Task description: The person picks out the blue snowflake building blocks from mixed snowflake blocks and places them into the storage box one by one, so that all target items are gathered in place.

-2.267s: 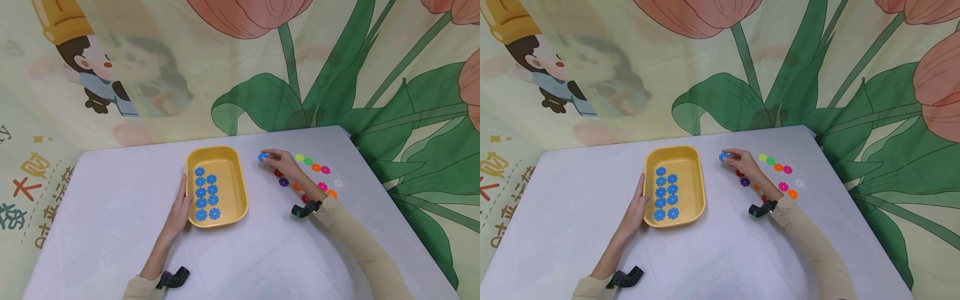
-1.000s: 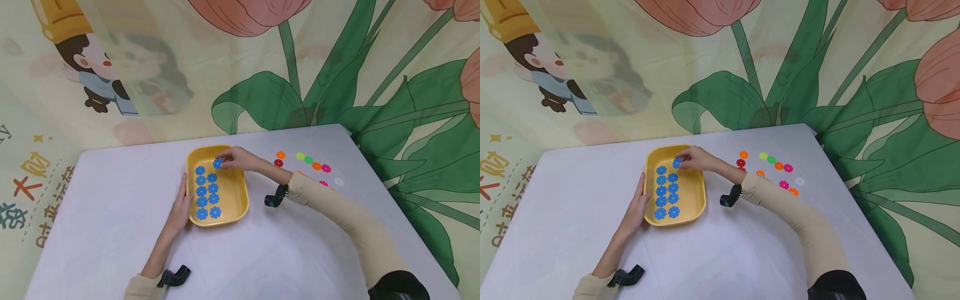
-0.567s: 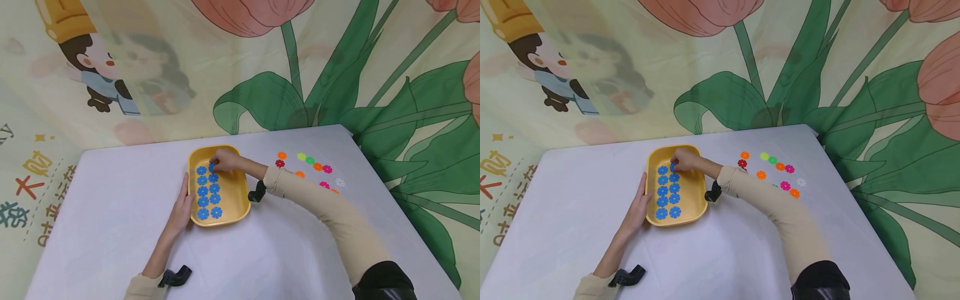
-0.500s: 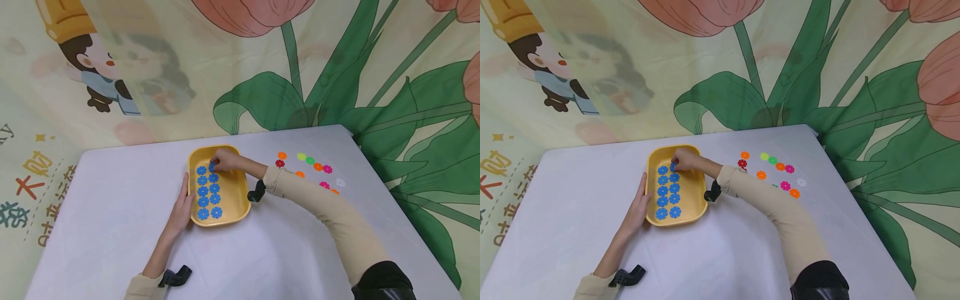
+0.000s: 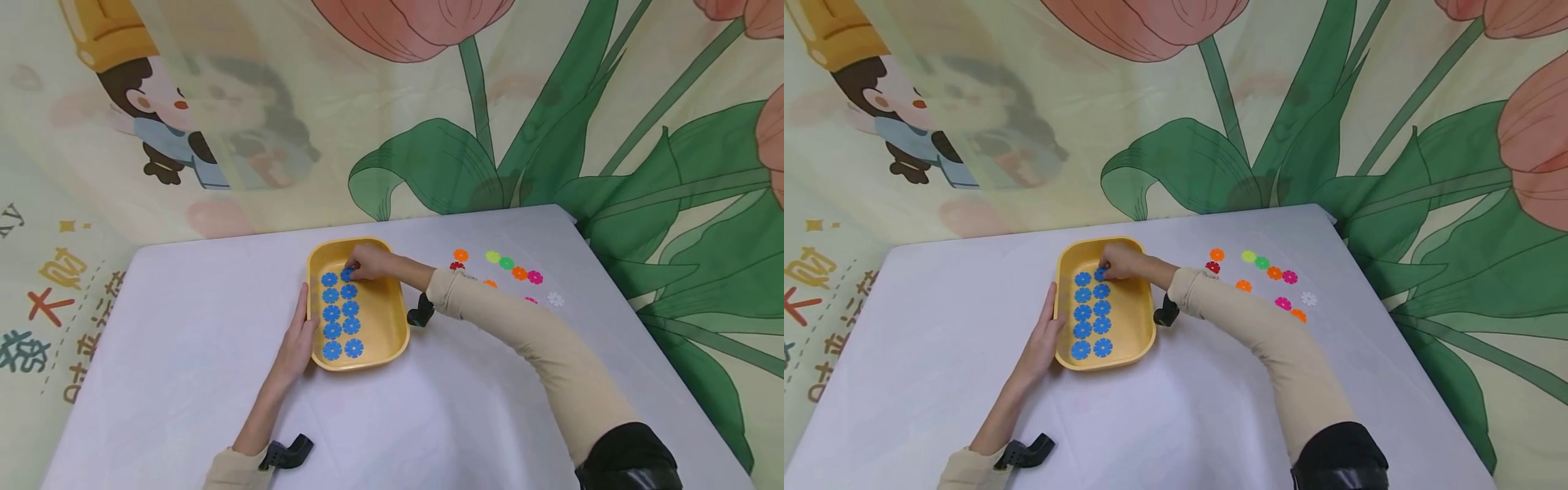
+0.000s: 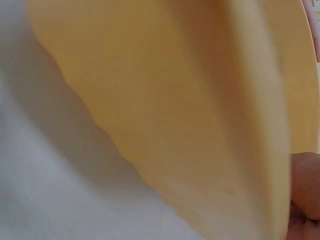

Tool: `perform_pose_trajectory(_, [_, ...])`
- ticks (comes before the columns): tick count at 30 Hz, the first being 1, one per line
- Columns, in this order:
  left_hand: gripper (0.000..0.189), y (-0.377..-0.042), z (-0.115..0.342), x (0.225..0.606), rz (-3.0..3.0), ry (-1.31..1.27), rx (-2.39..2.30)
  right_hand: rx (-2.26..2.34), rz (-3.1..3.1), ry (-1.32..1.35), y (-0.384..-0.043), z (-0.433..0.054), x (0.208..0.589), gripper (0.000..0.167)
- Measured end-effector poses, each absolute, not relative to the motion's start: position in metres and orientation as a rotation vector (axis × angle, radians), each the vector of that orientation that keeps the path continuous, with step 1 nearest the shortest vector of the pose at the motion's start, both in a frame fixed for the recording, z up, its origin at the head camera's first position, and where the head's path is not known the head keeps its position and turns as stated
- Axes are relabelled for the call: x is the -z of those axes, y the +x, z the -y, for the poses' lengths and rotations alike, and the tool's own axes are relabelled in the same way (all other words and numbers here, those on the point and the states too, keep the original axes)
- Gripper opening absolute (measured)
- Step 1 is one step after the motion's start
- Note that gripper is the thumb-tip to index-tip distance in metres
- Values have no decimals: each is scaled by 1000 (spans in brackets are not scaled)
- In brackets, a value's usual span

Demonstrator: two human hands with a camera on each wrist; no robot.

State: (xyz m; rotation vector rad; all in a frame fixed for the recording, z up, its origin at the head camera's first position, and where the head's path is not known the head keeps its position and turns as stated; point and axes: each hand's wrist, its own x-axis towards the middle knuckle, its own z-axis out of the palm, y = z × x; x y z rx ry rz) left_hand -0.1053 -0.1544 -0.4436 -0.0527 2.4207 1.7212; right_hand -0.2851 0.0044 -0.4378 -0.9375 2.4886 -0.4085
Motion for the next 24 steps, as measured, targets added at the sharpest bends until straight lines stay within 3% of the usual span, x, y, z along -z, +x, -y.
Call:
perform_pose_trajectory(15, [63,-105,154,444,-2426,-57,-1723,334,-2480,-928,-285,1,434,28])
perform_pose_trajectory(24, [62,-104,154,442,-2422,-57,-1732,262,-2487,-980,-284,4,433,17])
